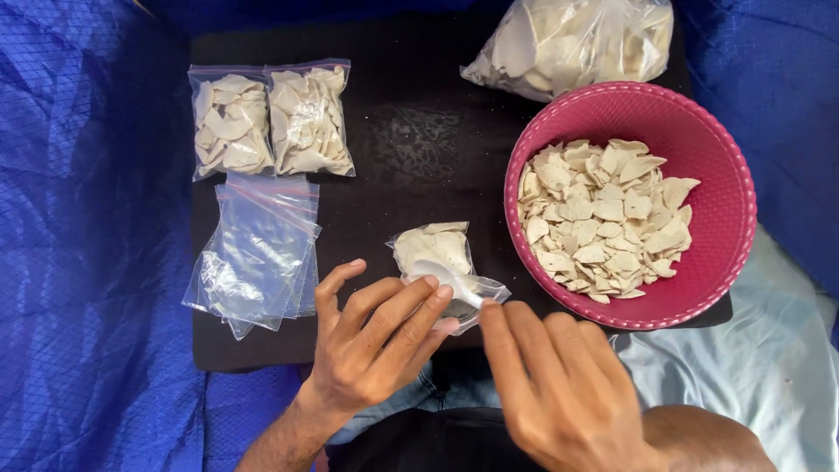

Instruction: A person is manually bagging crackers by scooping them from a bowl into small plastic bags using a spoon and their hands.

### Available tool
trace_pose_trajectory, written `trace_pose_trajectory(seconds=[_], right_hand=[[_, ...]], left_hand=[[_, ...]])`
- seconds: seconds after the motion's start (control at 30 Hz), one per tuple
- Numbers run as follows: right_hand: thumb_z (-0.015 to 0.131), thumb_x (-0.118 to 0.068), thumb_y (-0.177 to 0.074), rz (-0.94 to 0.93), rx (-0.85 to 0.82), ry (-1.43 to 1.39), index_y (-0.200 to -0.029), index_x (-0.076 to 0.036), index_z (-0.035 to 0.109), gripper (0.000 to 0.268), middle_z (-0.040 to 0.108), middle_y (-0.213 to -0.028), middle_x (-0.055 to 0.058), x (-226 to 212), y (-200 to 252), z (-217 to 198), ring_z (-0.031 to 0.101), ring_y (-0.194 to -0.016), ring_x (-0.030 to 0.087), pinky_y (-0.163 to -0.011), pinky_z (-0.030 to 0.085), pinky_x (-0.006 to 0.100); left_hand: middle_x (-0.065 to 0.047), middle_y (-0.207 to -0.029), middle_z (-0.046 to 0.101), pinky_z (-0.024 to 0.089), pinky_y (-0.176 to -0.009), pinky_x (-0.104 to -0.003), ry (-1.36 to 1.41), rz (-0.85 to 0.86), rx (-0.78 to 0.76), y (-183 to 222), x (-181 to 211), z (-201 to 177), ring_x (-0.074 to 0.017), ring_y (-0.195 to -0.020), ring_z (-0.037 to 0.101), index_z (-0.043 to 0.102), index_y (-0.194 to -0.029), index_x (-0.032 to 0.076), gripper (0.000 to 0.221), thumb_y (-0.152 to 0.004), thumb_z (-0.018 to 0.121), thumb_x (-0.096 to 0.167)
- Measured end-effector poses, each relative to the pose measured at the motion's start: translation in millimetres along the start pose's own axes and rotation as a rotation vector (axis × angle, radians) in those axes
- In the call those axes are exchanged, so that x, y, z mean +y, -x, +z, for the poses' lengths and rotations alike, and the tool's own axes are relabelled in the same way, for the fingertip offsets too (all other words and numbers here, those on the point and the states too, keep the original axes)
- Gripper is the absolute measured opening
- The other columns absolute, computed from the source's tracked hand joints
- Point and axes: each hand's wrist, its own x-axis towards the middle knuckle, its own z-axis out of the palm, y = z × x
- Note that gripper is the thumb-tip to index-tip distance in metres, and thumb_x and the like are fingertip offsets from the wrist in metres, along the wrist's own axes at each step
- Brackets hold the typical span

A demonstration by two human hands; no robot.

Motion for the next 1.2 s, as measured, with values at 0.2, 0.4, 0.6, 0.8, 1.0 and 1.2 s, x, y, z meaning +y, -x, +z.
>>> trace_pose_trajectory(seconds=[0.2, 0.4, 0.6, 0.8, 1.0, 1.2], right_hand=[[0.068, -0.005, -0.102, 0.067, 0.064, 0.03, -0.098, -0.005, 0.077, 0.009, 0.073, -0.091, 0.007, 0, 6, -6, 0.052, -0.059, 0.02, -0.058, 0.045, 0.032], [0.06, -0.006, -0.103, 0.023, 0.017, -0.047, -0.103, -0.003, 0.074, 0.014, 0.072, -0.098, 0.008, -1, -2, -4, 0.048, -0.059, 0.02, -0.057, 0.04, 0.034], [0.057, -0.007, -0.103, -0.044, 0.019, 0.002, -0.107, -0.002, 0.073, 0.017, 0.071, -0.101, 0.01, -5, 2, 3, 0.049, -0.062, 0.02, -0.056, 0.037, 0.034], [0.067, -0.008, -0.096, 0.139, 0.065, -0.272, -0.101, -0.001, 0.074, 0.012, 0.077, -0.099, 0.013, 22, 24, -13, 0.062, -0.068, 0.026, -0.067, 0.047, 0.035], [0.078, 0.018, -0.111, 0.457, 0.078, -0.269, -0.121, 0.02, 0.078, 0.01, 0.075, -0.11, 0.031, 81, 98, -1, 0.068, -0.098, 0.038, -0.1, 0.05, 0.05], [0.081, -0.012, -0.107, 0.384, -0.092, 0.093, -0.109, -0.01, 0.078, 0.005, 0.073, -0.101, 0.005, 84, 82, 33, 0.063, -0.084, 0.027, -0.082, 0.052, 0.038]], left_hand=[[-0.002, -0.112, 0.073, 0.046, -0.1, -0.051, 0.001, -0.019, 0.014, 8, -3, -1, -0.0154, -0.09, 0.069, 0.073, -0.118, 0.009, 0.025, -0.101, 0.076, 0.027], [-0.002, -0.113, 0.074, 0.046, -0.101, -0.051, 0.019, -0.037, 0.019, 11, -4, -3, -0.0158, -0.09, 0.069, 0.073, -0.118, 0.009, 0.024, -0.1, 0.076, 0.024], [-0.002, -0.115, 0.073, 0.045, -0.102, -0.051, 0.016, -0.032, 0.011, 10, -6, -5, -0.0156, -0.091, 0.069, 0.071, -0.121, 0.008, 0.025, -0.102, 0.074, 0.023], [-0.002, -0.111, 0.073, 0.047, -0.099, -0.05, -0.019, -0.028, 0.002, 10, -9, -8, -0.0161, -0.09, 0.069, 0.075, -0.114, 0.01, 0.022, -0.099, 0.076, 0.026], [-0.003, -0.107, 0.071, 0.044, -0.1, -0.049, -0.033, -0.03, -0.027, -1, -17, -11, -0.0176, -0.086, 0.067, 0.076, -0.109, 0.009, 0.02, -0.097, 0.079, 0.025], [0.002, -0.095, 0.071, 0.045, -0.096, -0.05, -0.011, 0.048, 0.008, -18, -9, -5, -0.0168, -0.078, 0.065, 0.075, -0.096, 0.012, 0.012, -0.091, 0.087, 0.011]])
